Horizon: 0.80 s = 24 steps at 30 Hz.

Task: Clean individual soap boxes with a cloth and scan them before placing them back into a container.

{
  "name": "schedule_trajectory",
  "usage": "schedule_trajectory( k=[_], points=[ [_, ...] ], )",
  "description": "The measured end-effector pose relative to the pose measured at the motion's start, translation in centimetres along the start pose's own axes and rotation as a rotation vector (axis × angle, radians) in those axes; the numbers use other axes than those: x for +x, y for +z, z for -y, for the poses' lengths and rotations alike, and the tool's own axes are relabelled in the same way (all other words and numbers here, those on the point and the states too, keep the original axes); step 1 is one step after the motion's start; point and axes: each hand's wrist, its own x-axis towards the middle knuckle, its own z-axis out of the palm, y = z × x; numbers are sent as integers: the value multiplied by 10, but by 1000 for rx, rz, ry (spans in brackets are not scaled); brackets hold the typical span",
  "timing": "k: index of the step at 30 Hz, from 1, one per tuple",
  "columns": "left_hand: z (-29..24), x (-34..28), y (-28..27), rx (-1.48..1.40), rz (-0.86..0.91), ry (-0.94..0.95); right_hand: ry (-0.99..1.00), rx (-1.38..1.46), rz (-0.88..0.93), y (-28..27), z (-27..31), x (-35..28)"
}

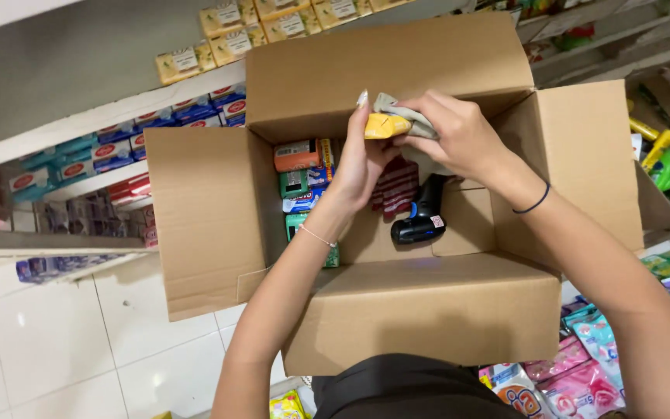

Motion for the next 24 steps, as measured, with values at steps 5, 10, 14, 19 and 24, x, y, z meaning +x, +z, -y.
schedule_trajectory(
  k=[5,10,14,19,24],
  points=[
    [-33,-8,9,166,204,-115,-124,-75,-75,-13,6,-2],
    [-43,-9,-3,155,355,-235,-123,51,-189,13,-11,-7],
    [-58,-26,-4,122,397,-271,-99,139,-253,29,-14,6],
    [-94,-64,-3,162,339,-153,-200,261,-243,50,3,47],
    [-116,-88,-2,180,253,-14,-189,357,-250,77,14,75]
  ],
)
